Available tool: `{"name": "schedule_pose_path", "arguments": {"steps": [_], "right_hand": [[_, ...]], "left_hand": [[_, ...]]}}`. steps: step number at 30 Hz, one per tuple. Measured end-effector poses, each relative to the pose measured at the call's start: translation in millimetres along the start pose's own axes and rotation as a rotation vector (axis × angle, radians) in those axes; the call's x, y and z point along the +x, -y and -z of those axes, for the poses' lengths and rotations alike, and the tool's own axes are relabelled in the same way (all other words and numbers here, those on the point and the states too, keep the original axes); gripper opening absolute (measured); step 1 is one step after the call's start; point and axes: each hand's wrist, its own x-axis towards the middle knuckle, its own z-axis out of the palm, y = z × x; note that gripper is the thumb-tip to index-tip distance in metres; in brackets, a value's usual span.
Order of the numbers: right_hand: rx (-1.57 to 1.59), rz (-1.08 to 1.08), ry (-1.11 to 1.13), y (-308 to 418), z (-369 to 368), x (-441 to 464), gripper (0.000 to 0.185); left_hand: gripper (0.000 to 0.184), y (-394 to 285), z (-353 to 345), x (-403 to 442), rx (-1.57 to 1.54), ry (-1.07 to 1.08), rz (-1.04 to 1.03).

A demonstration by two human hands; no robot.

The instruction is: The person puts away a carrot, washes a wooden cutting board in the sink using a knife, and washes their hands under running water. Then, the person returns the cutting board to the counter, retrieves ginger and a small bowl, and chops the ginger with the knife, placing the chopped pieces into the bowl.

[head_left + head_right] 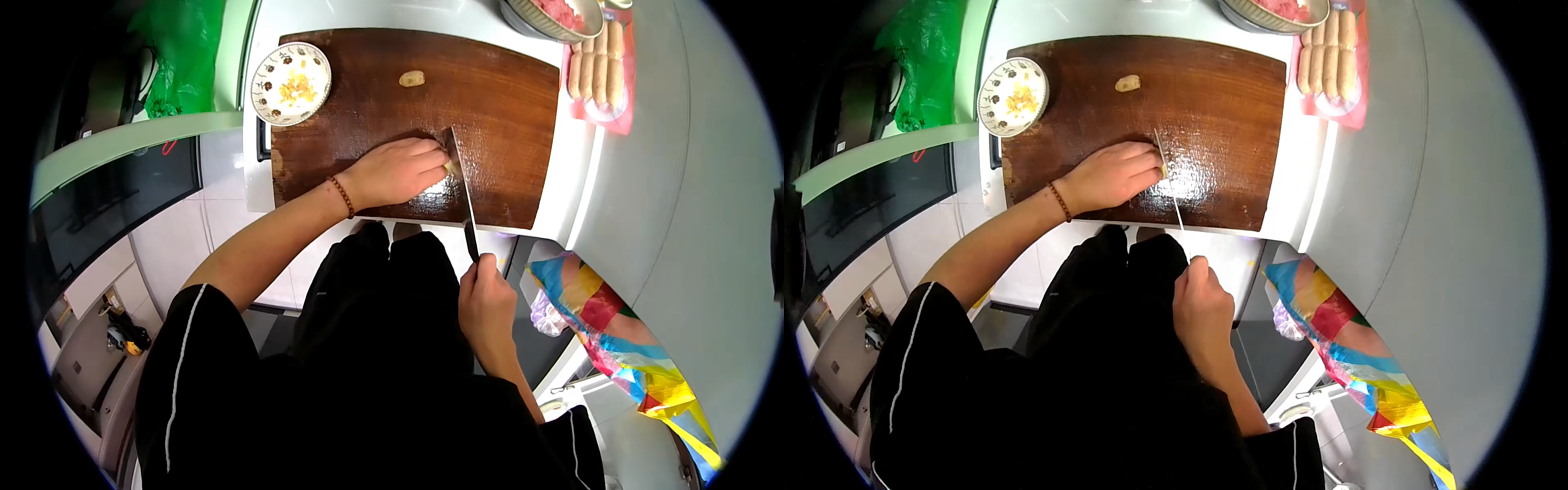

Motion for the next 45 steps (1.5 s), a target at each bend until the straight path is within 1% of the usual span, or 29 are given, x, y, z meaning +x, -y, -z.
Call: {"name": "schedule_pose_path", "arguments": {"steps": [4, 7, 8, 9, 13, 16, 19, 22, 26, 27, 30, 34, 37, 40, 41, 45], "right_hand": [[0.048, -0.027, 0.004, 10, 4, -5, 0.016], [0.051, -0.005, -0.024, 2, -17, 16, 0.017], [0.132, 0.052, -0.07, -3, -27, 27, 0.016], [0.145, 0.048, -0.065, -5, -28, 29, 0.016], [0.121, 0.02, -0.042, 0, -6, 23, 0.016], [0.073, -0.033, 0.038, 9, 4, 8, 0.017], [0.118, -0.028, -0.013, 15, 0, 5, 0.017], [0.115, 0.085, -0.1, 5, -25, 29, 0.018], [0.215, 0.005, -0.037, 2, -21, 37, 0.017], [0.193, 0.028, -0.08, 2, -18, 31, 0.016], [0.158, -0.038, -0.023, 13, -4, 18, 0.016], [0.114, -0.042, 0.023, 17, -3, 8, 0.016], [0.13, 0.022, -0.068, 17, -15, 24, 0.017], [0.164, 0.022, -0.05, 10, -28, 42, 0.016], [0.195, 0.037, -0.074, 7, -27, 42, 0.016], [0.165, 0.0, -0.044, 9, -8, 23, 0.016]], "left_hand": [[0.019, 1, -4, -1, -0.01, -0.016, 0.005], [0.019, 3, -5, -1, -0.018, -0.057, -0.023], [0.019, 2, -4, -2, -0.028, -0.047, -0.02], [0.018, 2, -3, -3, -0.038, -0.038, -0.018], [0.016, 5, -5, 0, -0.012, -0.084, -0.054], [0.017, 6, -6, 0, 0.018, -0.113, -0.076], [0.016, 6, -5, -1, -0.039, -0.062, -0.035], [0.017, 4, -4, 2, -0.045, -0.143, -0.044], [0.017, 6, -8, -2, -0.056, -0.118, -0.05], [0.017, 7, -8, -3, -0.061, -0.108, -0.05], [0.016, 7, -8, -4, -0.063, -0.123, -0.04], [0.015, 8, -9, -1, -0.048, -0.143, -0.069], [0.015, 7, -7, -1, -0.082, -0.136, -0.035], [0.012, 7, -6, 0, -0.108, -0.158, -0.051], [0.013, 8, -6, 0, -0.111, -0.15, -0.044], [0.013, 8, -7, -1, -0.087, -0.163, -0.032]]}}
